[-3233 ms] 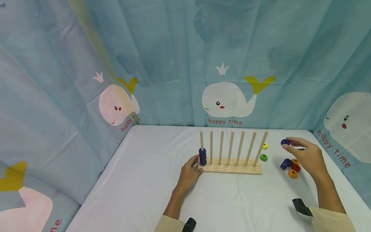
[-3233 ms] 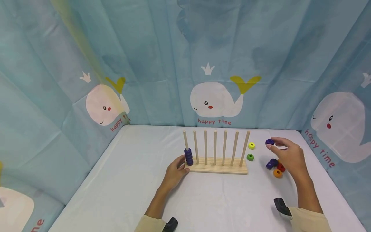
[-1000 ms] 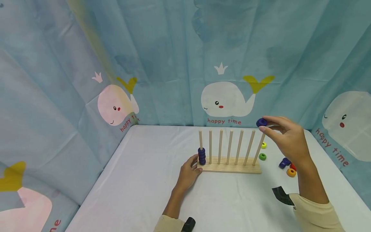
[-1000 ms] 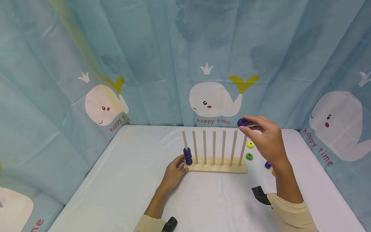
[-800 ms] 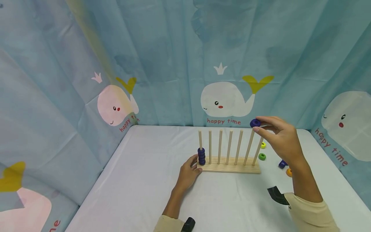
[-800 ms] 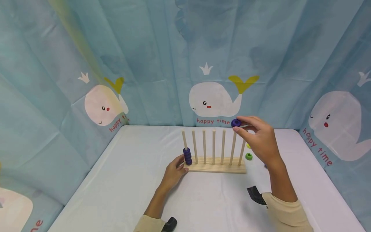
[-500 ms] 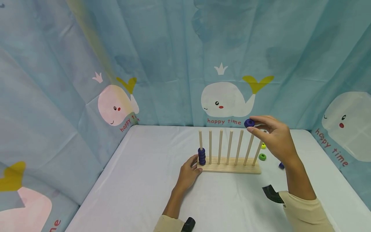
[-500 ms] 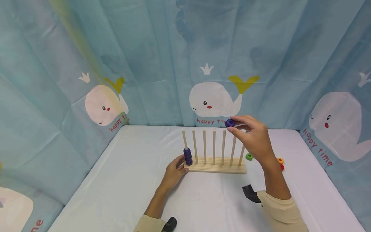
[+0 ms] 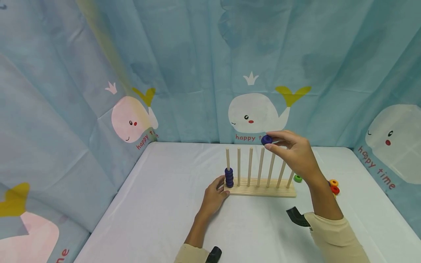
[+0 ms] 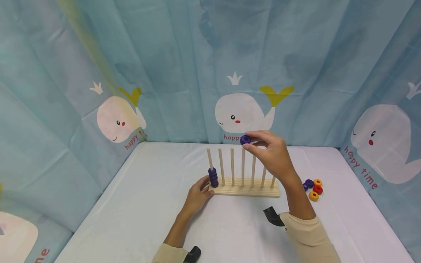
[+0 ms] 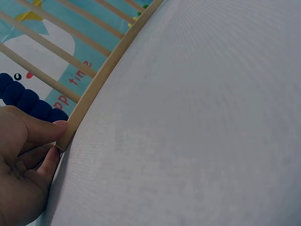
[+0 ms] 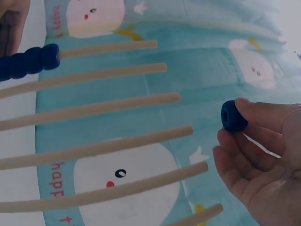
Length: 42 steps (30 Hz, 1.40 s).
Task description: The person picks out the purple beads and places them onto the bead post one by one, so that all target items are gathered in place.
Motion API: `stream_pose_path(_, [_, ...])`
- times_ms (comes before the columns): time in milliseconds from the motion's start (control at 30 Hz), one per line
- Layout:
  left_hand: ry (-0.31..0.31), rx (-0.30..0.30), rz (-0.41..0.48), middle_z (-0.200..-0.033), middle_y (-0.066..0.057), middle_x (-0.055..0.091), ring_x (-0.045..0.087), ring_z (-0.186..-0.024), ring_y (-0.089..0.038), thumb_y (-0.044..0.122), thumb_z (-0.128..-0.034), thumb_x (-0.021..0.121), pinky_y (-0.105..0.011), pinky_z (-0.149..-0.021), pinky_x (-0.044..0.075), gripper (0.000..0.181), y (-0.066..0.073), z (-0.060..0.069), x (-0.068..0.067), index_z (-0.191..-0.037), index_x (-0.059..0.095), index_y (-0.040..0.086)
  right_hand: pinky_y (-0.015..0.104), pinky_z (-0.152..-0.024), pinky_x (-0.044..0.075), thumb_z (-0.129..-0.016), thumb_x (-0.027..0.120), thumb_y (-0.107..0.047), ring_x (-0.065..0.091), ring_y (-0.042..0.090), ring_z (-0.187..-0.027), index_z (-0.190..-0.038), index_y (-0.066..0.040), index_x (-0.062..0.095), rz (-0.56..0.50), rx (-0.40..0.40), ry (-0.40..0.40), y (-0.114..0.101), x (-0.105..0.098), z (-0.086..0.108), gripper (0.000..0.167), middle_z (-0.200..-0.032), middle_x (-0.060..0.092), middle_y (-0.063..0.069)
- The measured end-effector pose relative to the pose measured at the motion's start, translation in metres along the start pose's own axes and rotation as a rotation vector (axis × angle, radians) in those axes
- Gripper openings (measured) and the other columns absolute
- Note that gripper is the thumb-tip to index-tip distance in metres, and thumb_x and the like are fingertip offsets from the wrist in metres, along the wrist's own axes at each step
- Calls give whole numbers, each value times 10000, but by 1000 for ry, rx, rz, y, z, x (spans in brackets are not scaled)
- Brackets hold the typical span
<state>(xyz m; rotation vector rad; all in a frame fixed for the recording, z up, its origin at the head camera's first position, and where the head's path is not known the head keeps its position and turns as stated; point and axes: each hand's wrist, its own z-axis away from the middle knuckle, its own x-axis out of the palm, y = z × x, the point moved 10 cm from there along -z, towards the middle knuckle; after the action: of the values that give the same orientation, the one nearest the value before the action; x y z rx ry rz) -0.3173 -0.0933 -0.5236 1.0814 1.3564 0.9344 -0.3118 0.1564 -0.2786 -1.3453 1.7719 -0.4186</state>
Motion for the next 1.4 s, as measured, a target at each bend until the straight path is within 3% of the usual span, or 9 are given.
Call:
stream_pose_path(600, [-6, 14, -4, -1582, -239, 506, 515, -1469, -357, -30, -986, 688, -290, -1157, 513, 625, 2, 0, 0, -1569, 461, -7, 100, -933, 585, -954, 791, -61, 691, 64, -1044, -1299, -20, 728, -32, -44, -66, -8, 38, -11, 353, -1185, 727, 80])
stream_pose_path(833, [-12, 23, 0, -1576, -259, 502, 509, -1471, -374, -47, -969, 687, -295, -1161, 517, 642, 5, 0, -1, -1568, 458, -18, 115, -892, 596, -963, 792, -102, 718, 166, -1060, -1314, -45, 723, -11, -40, -91, -11, 48, -14, 362, -1197, 762, 58])
stream_pose_path(1033, [-11, 8, 8, -1583, -252, 496, 501, -1478, -371, -26, -975, 686, -293, -1170, 509, 640, 3, 1, -1, -1573, 458, -3, 188, -903, 615, -964, 799, -137, 717, 149, -1068, -1302, -102, 746, -31, -21, -115, -13, 58, -17, 344, -1208, 759, 17])
stream_pose_path(1167, [-10, 3, 1, -1584, -251, 496, 507, -1473, -373, -15, -978, 689, -302, -1168, 514, 637, 3, 2, -1, -1573, 462, 6, 156, -916, 605, -963, 798, -130, 720, 165, -1060, -1290, -101, 754, -41, -31, -127, -15, 65, -19, 330, -1179, 764, 32])
stream_pose_path(1400, [-20, 17, -1, -1573, -272, 497, 526, -1450, -398, -25, -971, 686, -336, -1156, 532, 636, 3, 2, 0, -1567, 465, -8, 386, -958, 656, -948, 814, -122, 729, 243, -1073, -1280, -58, 754, -25, -48, -134, -17, 76, -22, 344, -1194, 768, 72])
